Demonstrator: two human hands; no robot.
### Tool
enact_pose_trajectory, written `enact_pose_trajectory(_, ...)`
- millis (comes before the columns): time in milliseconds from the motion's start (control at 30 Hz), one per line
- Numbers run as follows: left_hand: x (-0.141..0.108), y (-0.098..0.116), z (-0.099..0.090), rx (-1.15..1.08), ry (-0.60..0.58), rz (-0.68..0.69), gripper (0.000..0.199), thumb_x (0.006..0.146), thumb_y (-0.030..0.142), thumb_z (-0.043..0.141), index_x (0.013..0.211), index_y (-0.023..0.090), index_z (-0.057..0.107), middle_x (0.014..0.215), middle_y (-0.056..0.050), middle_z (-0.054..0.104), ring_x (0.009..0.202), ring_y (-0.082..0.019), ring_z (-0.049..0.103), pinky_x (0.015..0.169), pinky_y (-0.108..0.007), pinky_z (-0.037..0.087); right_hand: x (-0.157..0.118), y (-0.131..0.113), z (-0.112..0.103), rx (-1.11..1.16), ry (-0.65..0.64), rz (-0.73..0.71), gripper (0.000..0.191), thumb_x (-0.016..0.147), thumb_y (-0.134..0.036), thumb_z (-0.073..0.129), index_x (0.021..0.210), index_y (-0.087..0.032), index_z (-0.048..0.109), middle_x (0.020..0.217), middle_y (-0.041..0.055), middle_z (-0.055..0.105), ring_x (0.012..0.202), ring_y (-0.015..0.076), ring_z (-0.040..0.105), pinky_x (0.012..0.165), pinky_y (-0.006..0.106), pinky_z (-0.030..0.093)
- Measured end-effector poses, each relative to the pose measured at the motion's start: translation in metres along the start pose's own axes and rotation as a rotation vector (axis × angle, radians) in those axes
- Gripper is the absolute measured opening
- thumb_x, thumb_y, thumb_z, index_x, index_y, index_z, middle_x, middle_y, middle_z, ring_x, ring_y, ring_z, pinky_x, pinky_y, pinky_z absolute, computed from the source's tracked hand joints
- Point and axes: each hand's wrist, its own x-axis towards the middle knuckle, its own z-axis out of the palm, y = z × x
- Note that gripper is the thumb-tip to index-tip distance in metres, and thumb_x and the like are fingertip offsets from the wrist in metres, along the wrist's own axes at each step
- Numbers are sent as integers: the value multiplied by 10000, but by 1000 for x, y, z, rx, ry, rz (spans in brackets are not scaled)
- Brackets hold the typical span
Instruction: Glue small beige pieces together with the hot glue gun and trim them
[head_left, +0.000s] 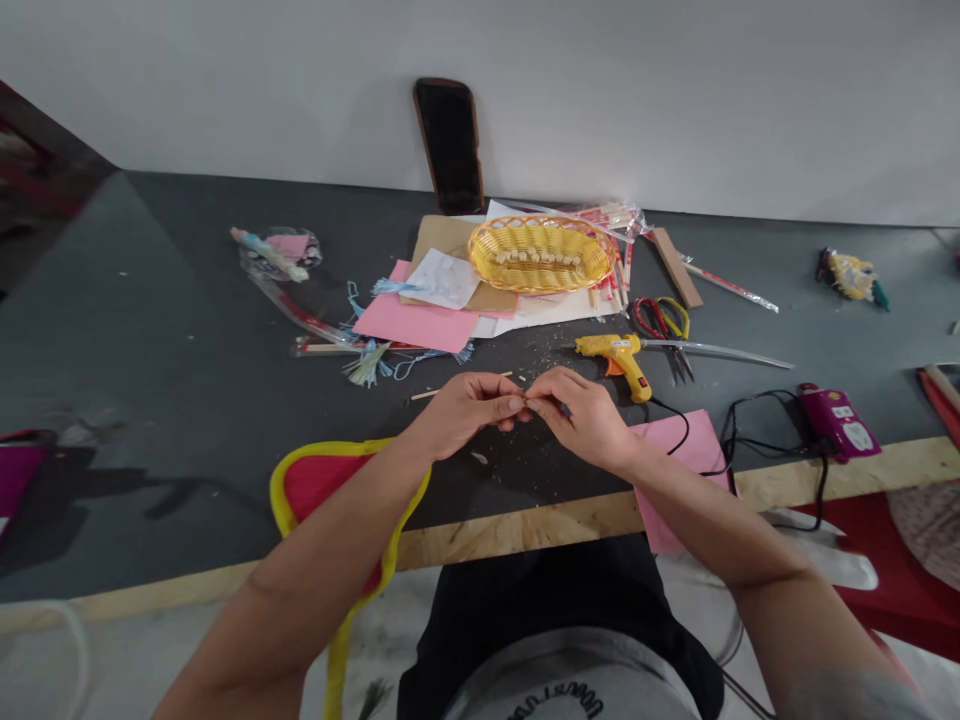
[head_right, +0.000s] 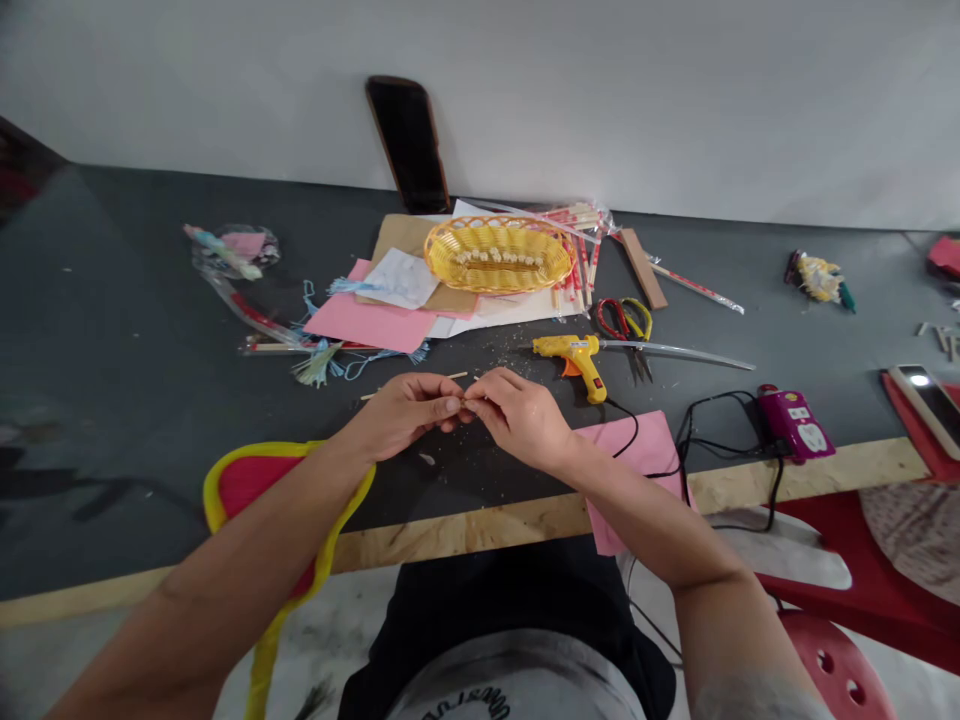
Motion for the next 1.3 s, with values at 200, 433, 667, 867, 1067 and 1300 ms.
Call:
enact_pose_trajectory(200,-1,4,-2,-153,86,-27,272,630,320,903,739,128,744,673,-51,731,509,-68,583,506,-159,452,-4,9,-2,29,88,177,144,990,-191,475,1062,-203,600,965,61,693,839,155,675,761,275,538)
enact_pose_trajectory(433,-1,5,-3,-328,98,36,239,637,270,901,700,117,728,644,-54,716,498,-70,584,506,-162,469,-13,21,-1,-145,-88,228,153,929,-126,494,1026,-197,589,985,85,682,849,192,671,763,310,544)
enact_pose_trajectory(667,-1,2,-3,-326,58,54,265,620,273,917,710,114,725,649,-55,716,506,-68,581,526,-171,483,-12,19,-1,-48,31,159,114,952,-153,526,1016,-201,607,916,53,695,857,168,670,764,281,548)
enact_pose_trajectory(867,0,0,3,-237,56,-18,311,615,333,920,704,110,722,639,-47,712,512,-64,583,492,-146,451,-12,7,3,53,179,-25,154,943,-166,585,1072,-233,638,936,48,710,874,169,671,778,315,574)
enact_pose_trajectory(1067,1,-1,9,-160,62,-37,327,587,368,925,670,118,732,616,-45,710,504,-69,574,487,-156,446,-14,7,5,87,175,4,154,939,-199,613,1068,-237,689,957,59,715,862,161,682,743,297,601)
enact_pose_trajectory(1300,3,-5,8,-83,54,-43,331,593,385,915,644,117,728,598,-59,702,509,-80,568,477,-169,416,-13,6,9,96,152,60,99,939,-236,614,962,-236,710,885,49,725,800,162,682,728,312,594)
